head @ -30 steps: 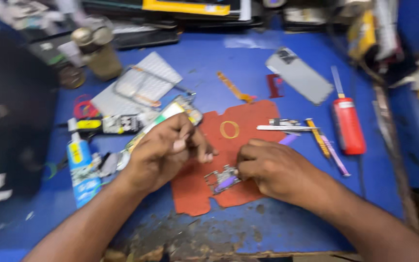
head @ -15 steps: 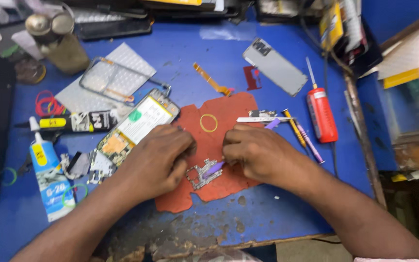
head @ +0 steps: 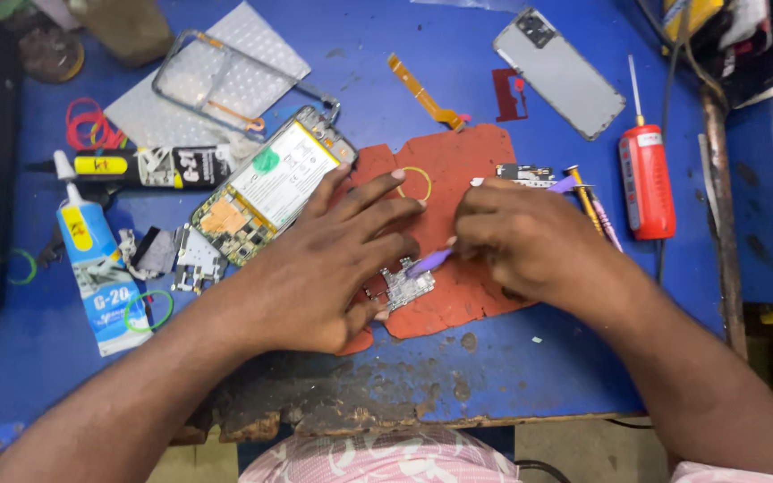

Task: The person uses a purple plastic spudger to scrape and clean a small circuit board placed on a red mat. The person repeatedly scrapes the same area of the board while holding it steady with the other hand. The workspace contains various tools and disassembled phone parts.

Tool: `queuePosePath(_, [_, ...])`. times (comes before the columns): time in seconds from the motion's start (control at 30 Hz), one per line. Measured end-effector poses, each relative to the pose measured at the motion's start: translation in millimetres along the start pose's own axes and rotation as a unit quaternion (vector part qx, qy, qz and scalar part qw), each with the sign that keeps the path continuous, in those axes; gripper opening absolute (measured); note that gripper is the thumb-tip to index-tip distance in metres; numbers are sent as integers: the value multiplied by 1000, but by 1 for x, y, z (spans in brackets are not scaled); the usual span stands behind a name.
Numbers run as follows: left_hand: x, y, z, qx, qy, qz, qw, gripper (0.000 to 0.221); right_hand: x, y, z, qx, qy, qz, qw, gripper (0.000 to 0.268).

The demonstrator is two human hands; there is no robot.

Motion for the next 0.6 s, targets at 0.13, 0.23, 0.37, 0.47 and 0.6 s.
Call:
queuePosePath(0.13, [-3, 1, 5, -29, -5, -1, 1000, 65, -19, 2, 14, -5, -1, -82, 997, 33])
queuePosePath(0.23, [-5, 1, 5, -37, -6, -3, 999, 62, -14, 3, 14, -5, 5, -54, 999, 32])
queuePosePath(0.37, [-3, 1, 5, -23, 13, -3, 1000, 58, -14, 5, 12, -7, 10, -79, 997, 33])
queuePosePath(0.47, [-3, -1, 0, -18, 6, -2, 1000, 55, -20, 6, 16, -11, -20, -108, 994, 38])
queuePosePath(0.6, [-2, 0, 3, -38, -9, -12, 999, 60, 3, 2, -1, -27, -3, -13, 1000, 32])
Point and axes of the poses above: each hand's wrist, its own y-axis away from the middle knuckle, its own z-axis out of the palm, x = y × z, the point moved 4 cm from there along -y, towards the middle knuckle, and after that the axes turned 3 degrees about -y, right-handed, at the moved point
